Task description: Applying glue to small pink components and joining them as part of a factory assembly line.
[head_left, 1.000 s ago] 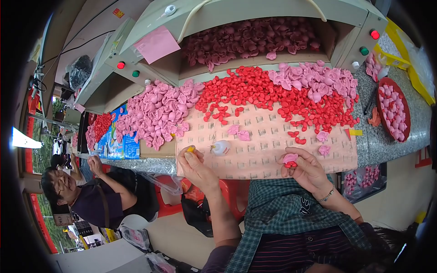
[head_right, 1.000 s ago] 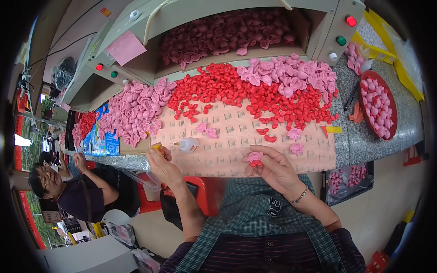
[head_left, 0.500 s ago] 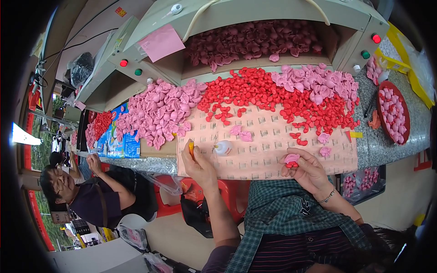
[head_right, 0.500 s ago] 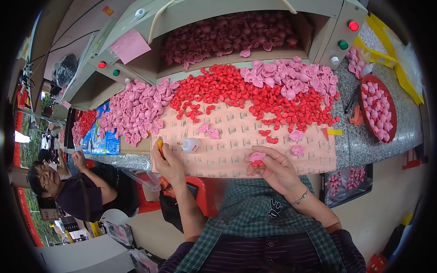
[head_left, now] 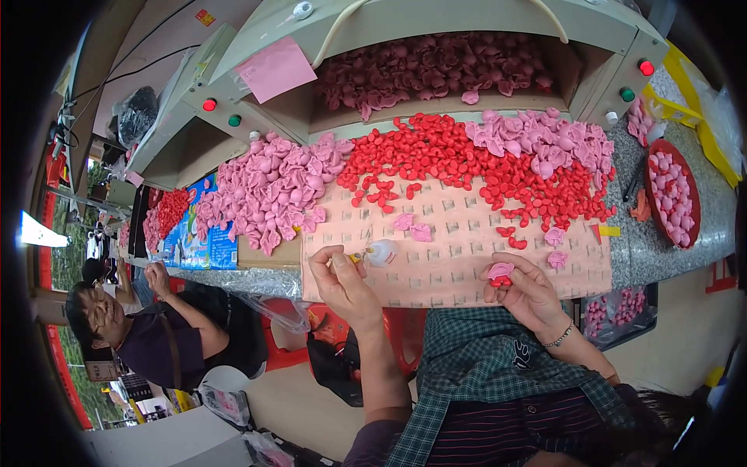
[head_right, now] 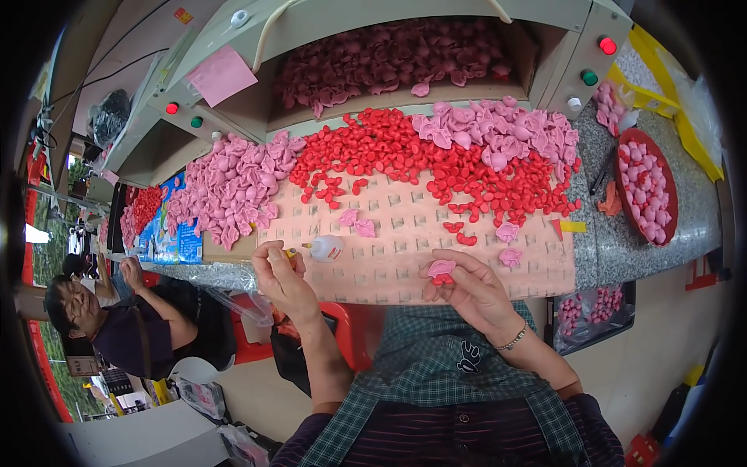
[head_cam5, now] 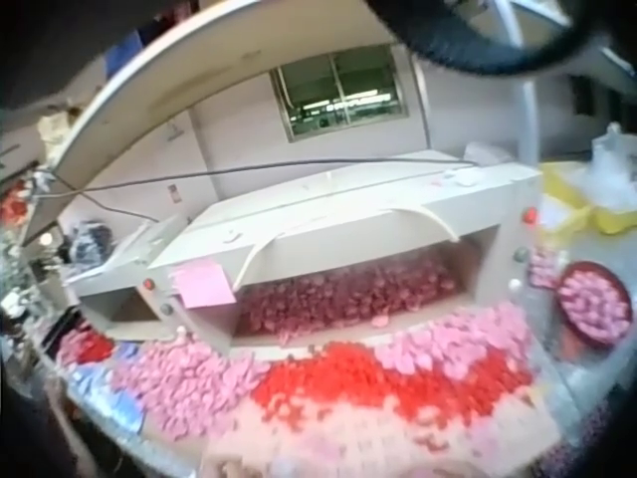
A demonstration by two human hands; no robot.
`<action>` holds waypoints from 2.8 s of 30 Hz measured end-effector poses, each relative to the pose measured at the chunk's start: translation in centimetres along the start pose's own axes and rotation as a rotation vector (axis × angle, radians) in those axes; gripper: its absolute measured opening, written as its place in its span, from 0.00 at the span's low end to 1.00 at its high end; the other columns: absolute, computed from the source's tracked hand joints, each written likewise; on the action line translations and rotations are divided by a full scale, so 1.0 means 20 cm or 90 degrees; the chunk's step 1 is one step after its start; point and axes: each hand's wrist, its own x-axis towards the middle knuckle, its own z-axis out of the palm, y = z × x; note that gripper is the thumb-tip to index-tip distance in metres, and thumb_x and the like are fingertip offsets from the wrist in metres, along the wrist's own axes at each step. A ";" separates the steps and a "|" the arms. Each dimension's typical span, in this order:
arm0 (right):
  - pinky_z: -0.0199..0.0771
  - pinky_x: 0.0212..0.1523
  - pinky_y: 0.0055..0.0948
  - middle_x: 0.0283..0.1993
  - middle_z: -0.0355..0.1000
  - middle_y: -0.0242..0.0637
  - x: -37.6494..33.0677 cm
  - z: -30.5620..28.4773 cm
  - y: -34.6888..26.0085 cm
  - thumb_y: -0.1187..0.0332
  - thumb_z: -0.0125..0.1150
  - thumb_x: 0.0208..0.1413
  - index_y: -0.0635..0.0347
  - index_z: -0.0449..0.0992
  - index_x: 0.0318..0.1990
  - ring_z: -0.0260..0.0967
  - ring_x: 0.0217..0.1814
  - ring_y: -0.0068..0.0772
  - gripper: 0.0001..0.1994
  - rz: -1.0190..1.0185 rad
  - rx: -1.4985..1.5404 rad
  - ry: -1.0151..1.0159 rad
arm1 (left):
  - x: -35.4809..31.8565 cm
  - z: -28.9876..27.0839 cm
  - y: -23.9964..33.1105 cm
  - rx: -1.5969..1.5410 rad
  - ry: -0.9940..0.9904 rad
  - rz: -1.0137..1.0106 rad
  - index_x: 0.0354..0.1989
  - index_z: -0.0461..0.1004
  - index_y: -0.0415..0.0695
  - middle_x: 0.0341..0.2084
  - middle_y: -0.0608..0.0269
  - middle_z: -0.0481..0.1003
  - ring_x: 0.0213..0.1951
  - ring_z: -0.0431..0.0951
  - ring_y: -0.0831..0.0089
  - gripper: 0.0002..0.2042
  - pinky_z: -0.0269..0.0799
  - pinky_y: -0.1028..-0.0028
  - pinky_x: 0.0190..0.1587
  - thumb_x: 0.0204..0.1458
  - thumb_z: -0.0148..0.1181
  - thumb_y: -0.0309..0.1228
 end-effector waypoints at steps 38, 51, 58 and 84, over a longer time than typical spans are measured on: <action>0.74 0.48 0.37 0.53 0.73 0.54 0.00 0.00 0.00 0.65 0.53 0.66 0.64 0.66 0.62 0.75 0.44 0.44 0.20 -0.005 -0.001 0.023 | 0.05 -0.10 -0.09 0.163 -0.031 0.005 0.38 0.68 0.36 0.29 0.61 0.68 0.30 0.68 0.75 0.10 0.66 0.75 0.35 0.65 0.45 0.30; 0.74 0.52 0.38 0.56 0.72 0.53 -0.01 0.01 0.01 0.66 0.54 0.66 0.61 0.67 0.62 0.75 0.49 0.46 0.20 -0.022 -0.010 0.030 | 0.10 -0.18 -0.29 0.560 -0.081 0.303 0.55 0.72 0.38 0.47 0.46 0.73 0.49 0.70 0.50 0.18 0.65 0.56 0.54 0.56 0.57 0.27; 0.73 0.53 0.39 0.56 0.72 0.53 0.00 0.01 0.01 0.66 0.54 0.65 0.61 0.66 0.63 0.74 0.50 0.45 0.21 -0.033 0.018 0.050 | -0.07 -0.14 -0.25 0.353 0.046 0.310 0.54 0.70 0.33 0.48 0.48 0.71 0.52 0.69 0.53 0.20 0.62 0.58 0.57 0.51 0.60 0.22; 0.70 0.51 0.35 0.56 0.71 0.48 -0.17 0.00 -0.44 0.61 0.52 0.67 0.60 0.63 0.65 0.71 0.49 0.39 0.23 -0.309 -0.030 0.111 | -0.67 0.17 0.09 -0.190 -0.647 -0.107 0.53 0.64 0.34 0.47 0.48 0.73 0.50 0.75 0.65 0.17 0.72 0.68 0.53 0.55 0.54 0.16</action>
